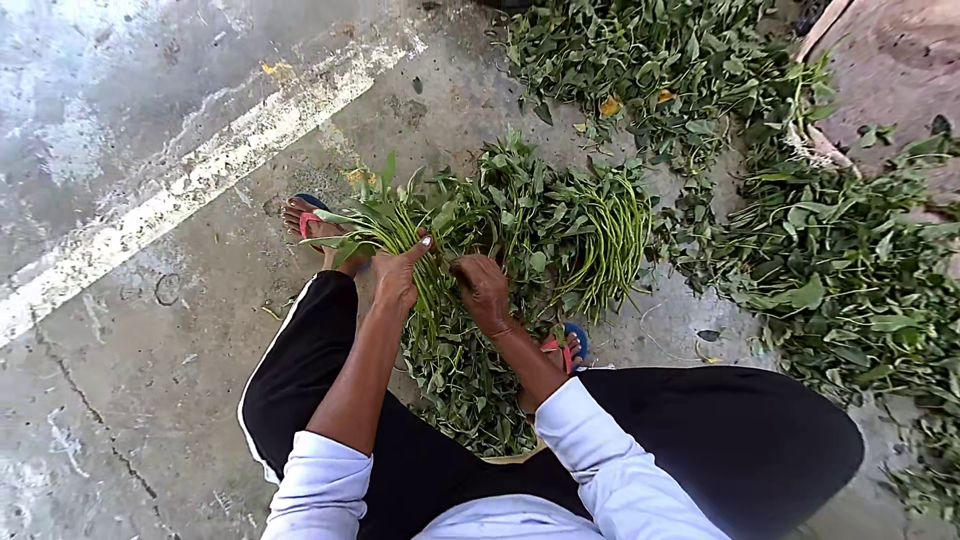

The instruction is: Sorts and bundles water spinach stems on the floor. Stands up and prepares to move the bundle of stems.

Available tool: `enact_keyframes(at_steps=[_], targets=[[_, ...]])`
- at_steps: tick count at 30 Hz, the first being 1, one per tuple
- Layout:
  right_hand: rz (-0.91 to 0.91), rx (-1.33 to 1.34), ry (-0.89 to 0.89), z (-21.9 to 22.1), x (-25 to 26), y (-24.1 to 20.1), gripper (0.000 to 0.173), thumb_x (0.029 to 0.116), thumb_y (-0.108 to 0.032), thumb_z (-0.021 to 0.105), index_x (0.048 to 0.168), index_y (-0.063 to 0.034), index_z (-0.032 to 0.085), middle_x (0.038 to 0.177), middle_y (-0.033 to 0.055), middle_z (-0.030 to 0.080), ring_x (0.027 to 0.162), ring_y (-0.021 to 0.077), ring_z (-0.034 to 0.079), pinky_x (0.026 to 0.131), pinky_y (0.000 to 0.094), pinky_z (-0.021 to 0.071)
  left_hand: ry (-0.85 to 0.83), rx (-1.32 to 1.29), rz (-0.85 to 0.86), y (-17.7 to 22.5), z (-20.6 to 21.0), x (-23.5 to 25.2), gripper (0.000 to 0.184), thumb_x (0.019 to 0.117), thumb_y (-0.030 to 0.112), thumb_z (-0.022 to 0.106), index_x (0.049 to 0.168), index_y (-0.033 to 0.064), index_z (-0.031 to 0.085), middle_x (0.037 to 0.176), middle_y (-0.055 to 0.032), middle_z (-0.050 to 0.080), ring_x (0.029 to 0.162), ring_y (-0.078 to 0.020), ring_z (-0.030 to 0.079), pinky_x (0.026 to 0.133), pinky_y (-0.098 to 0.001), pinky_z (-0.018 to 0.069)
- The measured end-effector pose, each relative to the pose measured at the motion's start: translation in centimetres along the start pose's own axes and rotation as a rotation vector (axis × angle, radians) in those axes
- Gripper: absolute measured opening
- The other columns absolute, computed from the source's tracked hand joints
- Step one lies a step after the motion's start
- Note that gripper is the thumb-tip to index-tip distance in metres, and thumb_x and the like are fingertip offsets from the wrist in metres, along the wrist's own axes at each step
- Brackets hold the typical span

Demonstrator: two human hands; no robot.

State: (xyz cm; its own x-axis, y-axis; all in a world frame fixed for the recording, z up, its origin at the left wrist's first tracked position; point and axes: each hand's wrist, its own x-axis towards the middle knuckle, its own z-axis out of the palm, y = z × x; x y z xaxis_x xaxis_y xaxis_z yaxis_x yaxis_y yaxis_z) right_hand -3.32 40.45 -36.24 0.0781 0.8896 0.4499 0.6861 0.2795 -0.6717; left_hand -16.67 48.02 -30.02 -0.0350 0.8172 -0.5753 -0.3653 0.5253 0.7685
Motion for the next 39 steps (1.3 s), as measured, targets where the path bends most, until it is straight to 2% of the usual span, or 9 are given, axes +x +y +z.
enact_keyframes(at_steps=[7, 10, 12, 16, 20, 25, 32, 35, 39], targets=[[-0.081, -0.07, -0.056, -1.0, 0.4, -0.1, 0.011, 0.0885, 0.0, 0.071, 0.098, -0.0031, 0.075, 0.096, 0.0119, 0.076, 0.088, 0.0325, 0.07, 0.076, 0.0494, 0.0524, -0.054, 0.158, 0.081, -0.1, -0.1, -0.7, 0.039, 0.0818, -0.015, 0.073, 0.116, -0.0021, 0.06, 0.1, -0.0091, 0.07, 0.089, -0.0145, 0.069, 0.081, -0.0303, 0.0593], [0.273, 0.195, -0.26, -1.8, 1.1, -1.0, 0.03, 0.0933, -0.013, 0.073, 0.118, 0.0022, 0.067, 0.103, 0.0151, 0.074, 0.094, 0.0278, 0.07, 0.091, 0.0498, 0.0519, -0.065, 0.214, 0.113, -0.2, 0.1, -0.9, 0.042, 0.0788, -0.016, 0.074, 0.116, -0.0031, 0.061, 0.103, -0.0096, 0.071, 0.091, -0.0135, 0.068, 0.082, -0.0293, 0.0584], [0.578, 0.562, -0.328, -1.7, 1.8, -1.2, 0.038, 0.097, -0.021, 0.07, 0.125, 0.004, 0.064, 0.113, 0.0151, 0.071, 0.101, 0.0184, 0.069, 0.094, 0.0372, 0.0556, -0.072, 0.237, 0.106, -0.3, 0.2, -1.1, 0.043, 0.079, -0.016, 0.074, 0.118, -0.0036, 0.06, 0.106, -0.0102, 0.072, 0.092, -0.0135, 0.069, 0.083, -0.0298, 0.0588], [0.893, 0.919, 0.031, -0.3, 2.7, -2.8, 0.021, 0.0938, -0.011, 0.074, 0.109, 0.003, 0.069, 0.097, 0.0072, 0.072, 0.088, 0.0083, 0.068, 0.085, 0.0273, 0.0572, -0.073, 0.312, 0.081, -0.7, 0.4, -1.5, 0.037, 0.0819, -0.017, 0.071, 0.116, -0.0045, 0.061, 0.105, -0.0095, 0.071, 0.092, -0.0114, 0.068, 0.084, -0.0274, 0.0571], [0.723, 0.878, 0.205, 1.2, 1.8, -2.7, 0.012, 0.0905, 0.0, 0.074, 0.101, 0.005, 0.072, 0.093, 0.0083, 0.072, 0.082, 0.0108, 0.07, 0.078, 0.0291, 0.0614, -0.041, 0.31, 0.14, 0.1, 0.1, -1.2, 0.041, 0.0807, -0.013, 0.076, 0.117, -0.0041, 0.058, 0.104, -0.0096, 0.071, 0.088, -0.0114, 0.069, 0.079, -0.0274, 0.059], [0.356, 0.527, -0.106, -1.4, -1.1, -2.3, 0.014, 0.0898, 0.006, 0.07, 0.103, 0.0042, 0.075, 0.098, 0.0146, 0.072, 0.087, 0.0161, 0.07, 0.081, 0.0313, 0.0588, 0.027, 0.281, 0.268, 2.4, -1.6, 0.1, 0.046, 0.0793, -0.013, 0.076, 0.12, -0.0028, 0.057, 0.105, -0.0098, 0.07, 0.083, -0.014, 0.07, 0.074, -0.0301, 0.0615], [0.133, 0.35, -0.18, -2.4, 0.1, -2.0, 0.034, 0.0888, -0.008, 0.078, 0.121, 0.0006, 0.071, 0.114, 0.0185, 0.069, 0.105, 0.0259, 0.068, 0.096, 0.039, 0.0559, 0.001, 0.287, 0.182, 2.0, -1.0, -0.4, 0.043, 0.0806, -0.011, 0.077, 0.119, -0.004, 0.059, 0.103, -0.0107, 0.071, 0.079, -0.0141, 0.07, 0.071, -0.0296, 0.0618], [0.019, 0.236, -0.101, -1.5, 0.3, -3.1, 0.028, 0.0861, 0.008, 0.07, 0.112, -0.0011, 0.076, 0.101, 0.0198, 0.069, 0.097, 0.0303, 0.068, 0.089, 0.0397, 0.0575, -0.021, 0.208, 0.098, 1.9, -0.7, -0.7, 0.037, 0.0854, -0.009, 0.074, 0.119, -0.003, 0.06, 0.1, -0.0103, 0.071, 0.079, -0.0154, 0.07, 0.071, -0.0309, 0.0613], [0.072, 0.276, -0.026, -0.6, 1.1, -3.6, 0.017, 0.0906, 0.004, 0.069, 0.106, 0.0012, 0.076, 0.104, 0.018, 0.071, 0.1, 0.0263, 0.069, 0.093, 0.0371, 0.0574, -0.091, 0.102, -0.059, 1.9, -1.0, -1.1, 0.028, 0.0944, 0.001, 0.069, 0.12, 0.0006, 0.058, 0.096, -0.0102, 0.072, 0.085, -0.0188, 0.073, 0.078, -0.0351, 0.0624]])
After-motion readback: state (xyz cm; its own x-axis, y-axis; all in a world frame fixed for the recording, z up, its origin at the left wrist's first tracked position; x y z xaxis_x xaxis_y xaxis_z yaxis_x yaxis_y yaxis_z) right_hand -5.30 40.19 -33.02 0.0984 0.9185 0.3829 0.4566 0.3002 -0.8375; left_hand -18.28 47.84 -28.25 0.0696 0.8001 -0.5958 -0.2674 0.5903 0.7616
